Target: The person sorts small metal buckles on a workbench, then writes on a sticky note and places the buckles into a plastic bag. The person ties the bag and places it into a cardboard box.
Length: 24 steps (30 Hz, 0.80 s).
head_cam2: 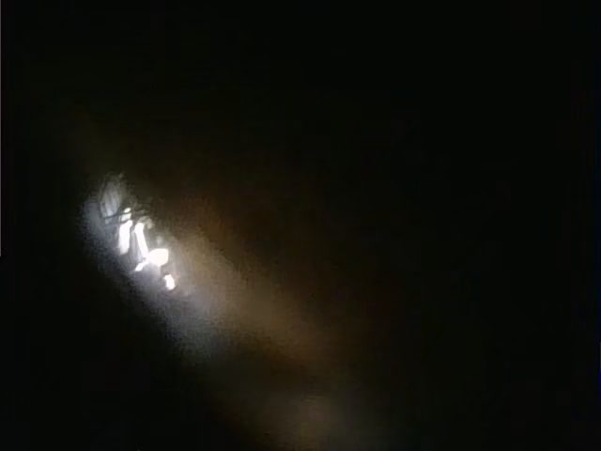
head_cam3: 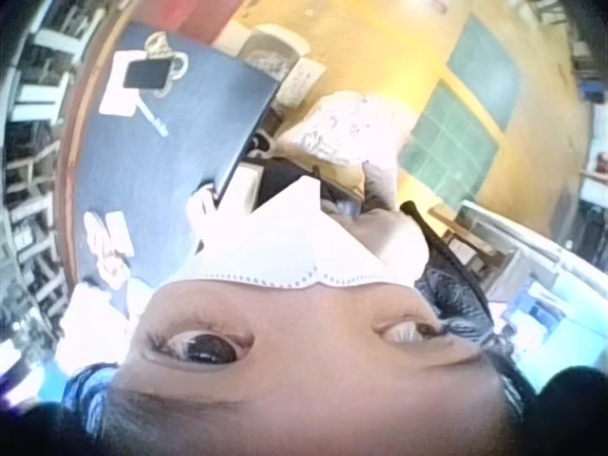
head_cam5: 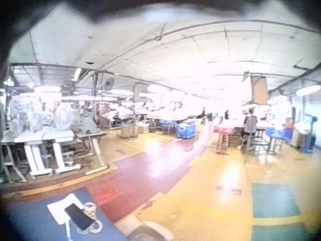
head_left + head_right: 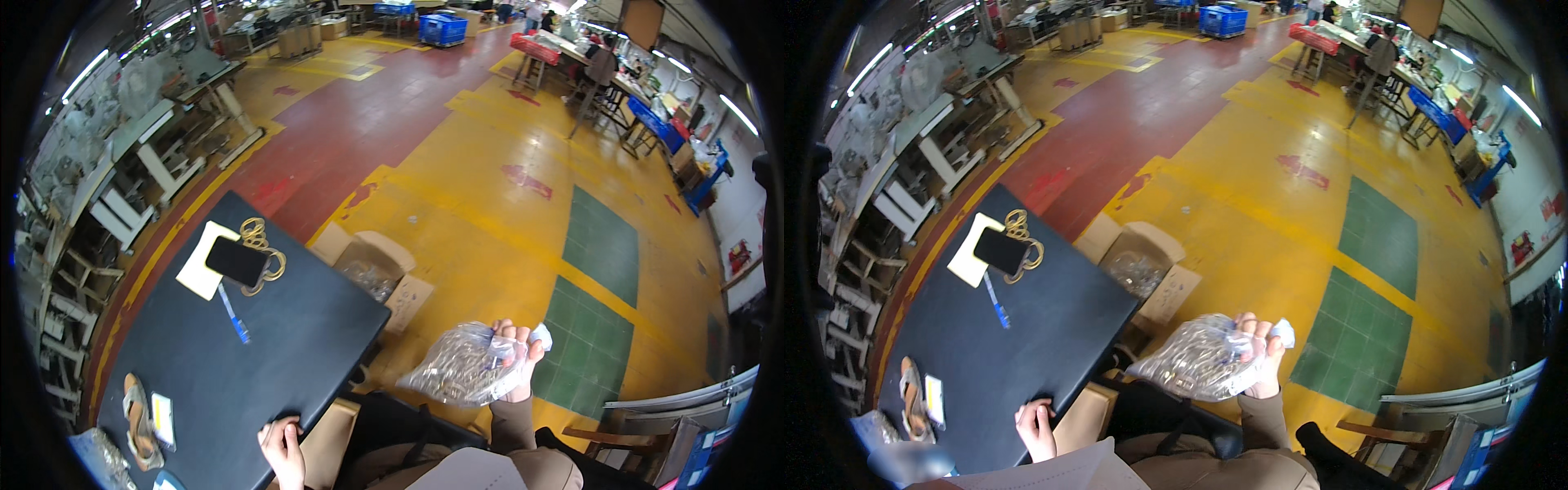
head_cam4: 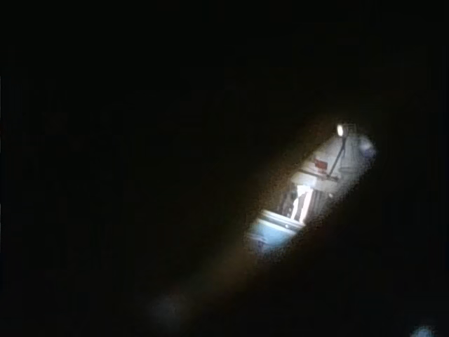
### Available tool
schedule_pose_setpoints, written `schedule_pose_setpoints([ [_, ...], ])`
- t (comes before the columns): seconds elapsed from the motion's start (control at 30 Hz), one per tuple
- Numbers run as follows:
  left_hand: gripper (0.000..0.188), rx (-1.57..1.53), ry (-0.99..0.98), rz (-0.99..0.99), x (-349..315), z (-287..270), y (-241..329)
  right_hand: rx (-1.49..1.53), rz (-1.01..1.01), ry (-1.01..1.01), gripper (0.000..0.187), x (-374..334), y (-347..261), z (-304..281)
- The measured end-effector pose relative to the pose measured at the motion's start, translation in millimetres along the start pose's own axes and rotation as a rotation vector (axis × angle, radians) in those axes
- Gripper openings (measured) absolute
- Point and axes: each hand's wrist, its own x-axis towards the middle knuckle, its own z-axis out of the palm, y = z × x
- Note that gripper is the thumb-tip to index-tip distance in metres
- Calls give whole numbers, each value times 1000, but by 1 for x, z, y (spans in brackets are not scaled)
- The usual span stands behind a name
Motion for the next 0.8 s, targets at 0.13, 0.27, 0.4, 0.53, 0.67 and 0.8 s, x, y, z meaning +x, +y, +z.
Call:
schedule_pose_setpoints([
  [0.13,21,166,159,19,12,15,40,-634,143,462,19,-4,4,-34],
  [0.27,14,253,69,-25,13,16,20,-1578,-217,-21,19,18,76,-104],
  [0.4,7,419,148,4,12,27,23,-1090,189,212,34,42,160,-163],
  [0.53,8,476,244,110,7,32,14,-1158,190,195,37,82,247,-167],
  [0.67,11,519,339,121,-17,33,-2,-1079,253,98,38,123,337,-145],
  [0.8,14,535,342,221,-33,28,-28,-1217,310,-89,37,119,433,-191],
])
